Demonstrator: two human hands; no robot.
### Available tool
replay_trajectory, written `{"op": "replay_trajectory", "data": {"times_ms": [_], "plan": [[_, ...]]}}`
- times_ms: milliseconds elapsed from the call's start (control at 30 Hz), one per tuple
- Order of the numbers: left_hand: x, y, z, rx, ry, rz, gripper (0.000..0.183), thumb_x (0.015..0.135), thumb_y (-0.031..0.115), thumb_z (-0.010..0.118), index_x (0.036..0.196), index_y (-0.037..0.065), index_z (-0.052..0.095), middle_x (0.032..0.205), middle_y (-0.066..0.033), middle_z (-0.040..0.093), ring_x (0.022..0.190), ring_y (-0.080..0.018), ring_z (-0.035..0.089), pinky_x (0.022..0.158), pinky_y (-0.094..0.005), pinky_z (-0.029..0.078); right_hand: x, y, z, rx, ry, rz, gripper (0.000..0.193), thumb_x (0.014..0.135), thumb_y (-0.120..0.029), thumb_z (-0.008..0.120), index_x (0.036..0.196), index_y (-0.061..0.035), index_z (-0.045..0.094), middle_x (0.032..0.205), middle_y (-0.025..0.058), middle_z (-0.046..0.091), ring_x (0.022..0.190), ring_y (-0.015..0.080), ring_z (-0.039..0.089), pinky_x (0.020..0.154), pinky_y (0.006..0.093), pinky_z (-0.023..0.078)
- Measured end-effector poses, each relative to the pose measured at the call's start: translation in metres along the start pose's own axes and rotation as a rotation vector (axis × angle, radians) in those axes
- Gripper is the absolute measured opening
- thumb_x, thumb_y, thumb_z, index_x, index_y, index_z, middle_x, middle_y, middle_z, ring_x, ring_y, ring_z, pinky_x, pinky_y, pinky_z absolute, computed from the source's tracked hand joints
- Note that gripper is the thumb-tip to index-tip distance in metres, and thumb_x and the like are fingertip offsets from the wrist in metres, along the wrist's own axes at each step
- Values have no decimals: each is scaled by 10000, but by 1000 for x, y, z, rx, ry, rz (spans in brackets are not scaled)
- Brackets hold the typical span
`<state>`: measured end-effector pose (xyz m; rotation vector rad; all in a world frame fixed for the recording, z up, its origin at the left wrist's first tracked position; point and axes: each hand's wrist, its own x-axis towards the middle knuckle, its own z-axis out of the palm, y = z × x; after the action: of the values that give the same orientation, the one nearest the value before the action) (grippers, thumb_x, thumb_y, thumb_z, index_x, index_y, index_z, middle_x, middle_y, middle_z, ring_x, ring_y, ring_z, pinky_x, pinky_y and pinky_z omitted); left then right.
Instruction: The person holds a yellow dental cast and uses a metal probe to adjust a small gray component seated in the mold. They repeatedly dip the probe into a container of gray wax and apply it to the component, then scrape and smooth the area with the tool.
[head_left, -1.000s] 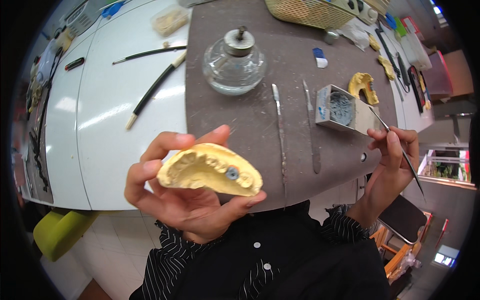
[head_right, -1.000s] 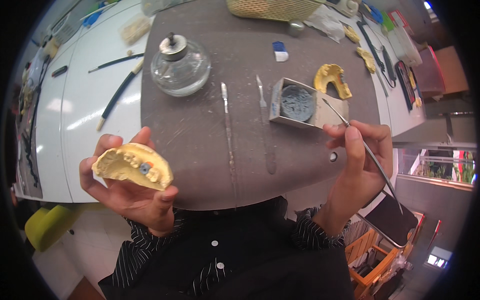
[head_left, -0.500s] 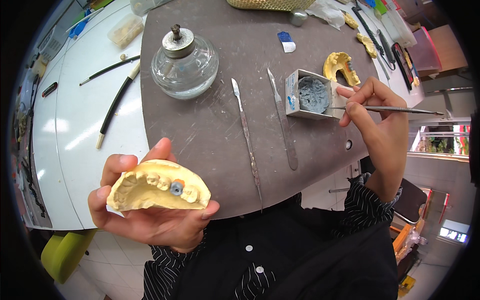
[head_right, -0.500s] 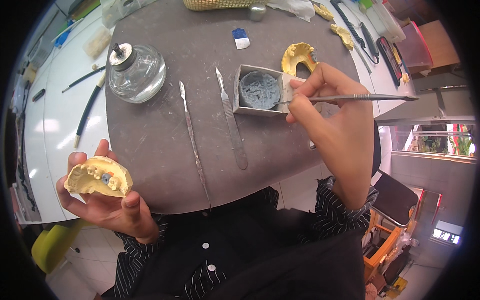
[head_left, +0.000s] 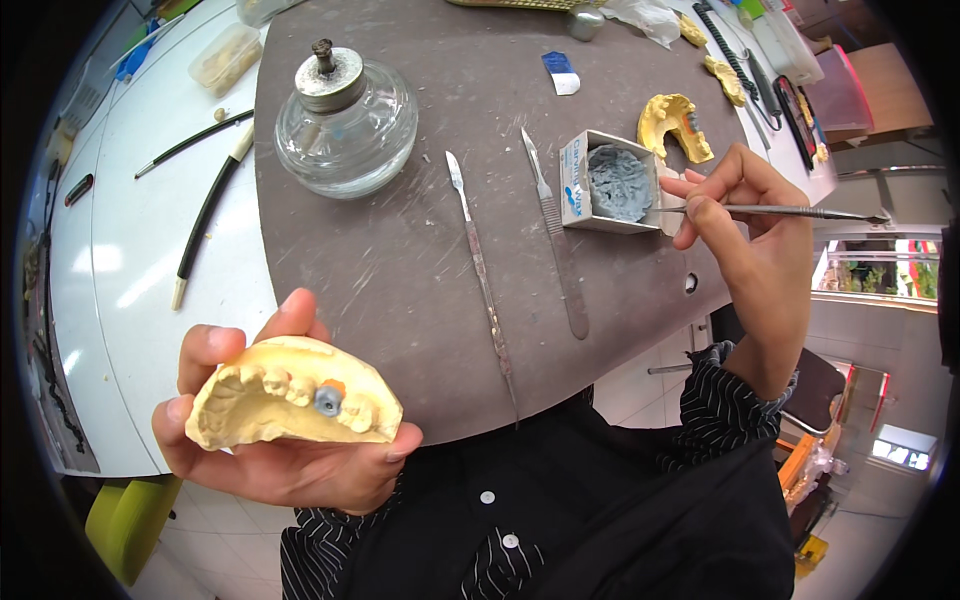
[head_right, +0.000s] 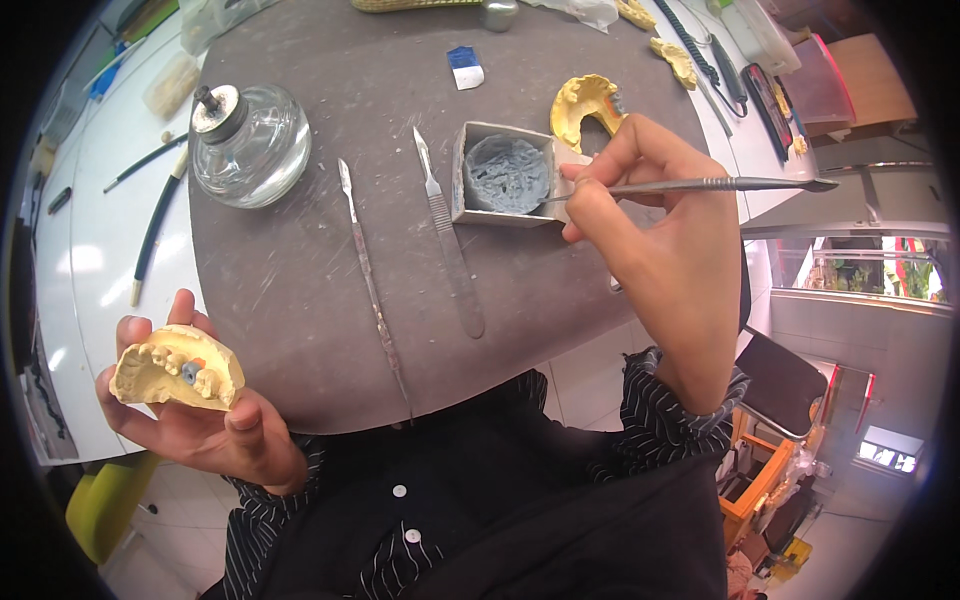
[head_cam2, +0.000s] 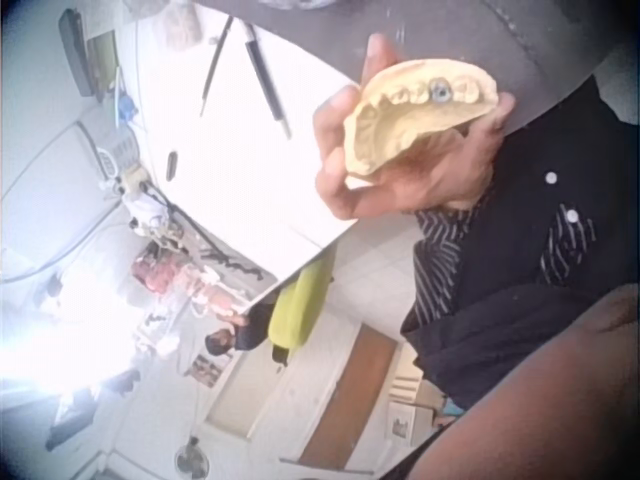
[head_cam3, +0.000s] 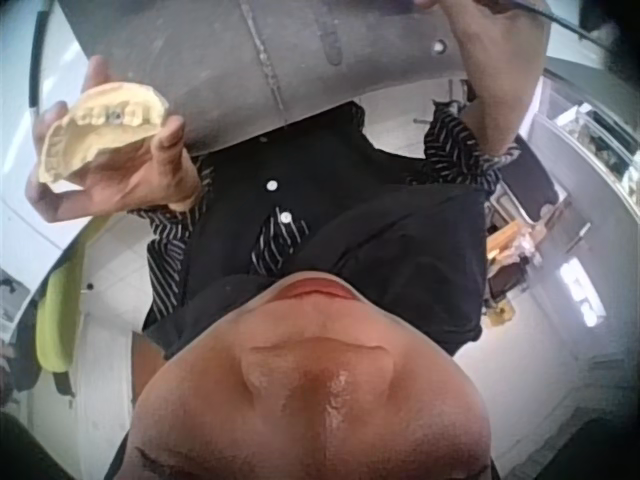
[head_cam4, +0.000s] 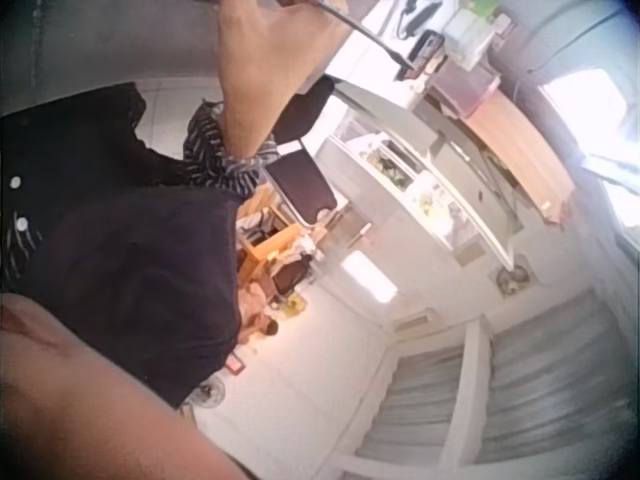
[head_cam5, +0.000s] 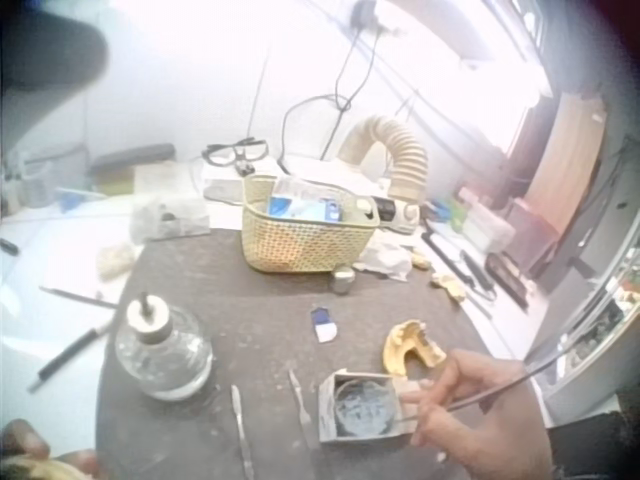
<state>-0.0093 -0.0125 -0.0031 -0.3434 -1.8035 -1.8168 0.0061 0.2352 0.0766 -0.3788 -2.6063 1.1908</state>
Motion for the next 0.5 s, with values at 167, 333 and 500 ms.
{"op": "replay_trajectory", "data": {"times_ms": [167, 333, 500], "plan": [[2, 1, 0, -47, 7, -1, 904, 609, 350, 803, 1255, 81, 231, 1185, -147, 397, 1114, -321, 485, 956, -395, 446, 0, 7, -7, 128, 4, -38, 73, 760, -52, 548, 710, -7, 520, 544, 68, 568, 737, 167, 632, 906, 333, 401], [3, 0, -3, -101, -53, 17, 907, 609, 325, 808, 1261, 90, 221, 1181, -144, 391, 1103, -314, 492, 958, -400, 443, -1, 7, -15, 267, -28, -116, 69, 785, -63, 537, 733, -18, 527, 549, 71, 575, 875, 234, 633, 968, 375, 348], [1, 0, -2, -123, -35, -17, 910, 599, 307, 817, 1259, 107, 222, 1189, -139, 380, 1104, -315, 491, 958, -401, 442, -4, 2, -10, 225, -10, -49, 43, 793, -29, 528, 753, -16, 529, 574, 84, 592, 889, 233, 628, 951, 359, 363]]}}
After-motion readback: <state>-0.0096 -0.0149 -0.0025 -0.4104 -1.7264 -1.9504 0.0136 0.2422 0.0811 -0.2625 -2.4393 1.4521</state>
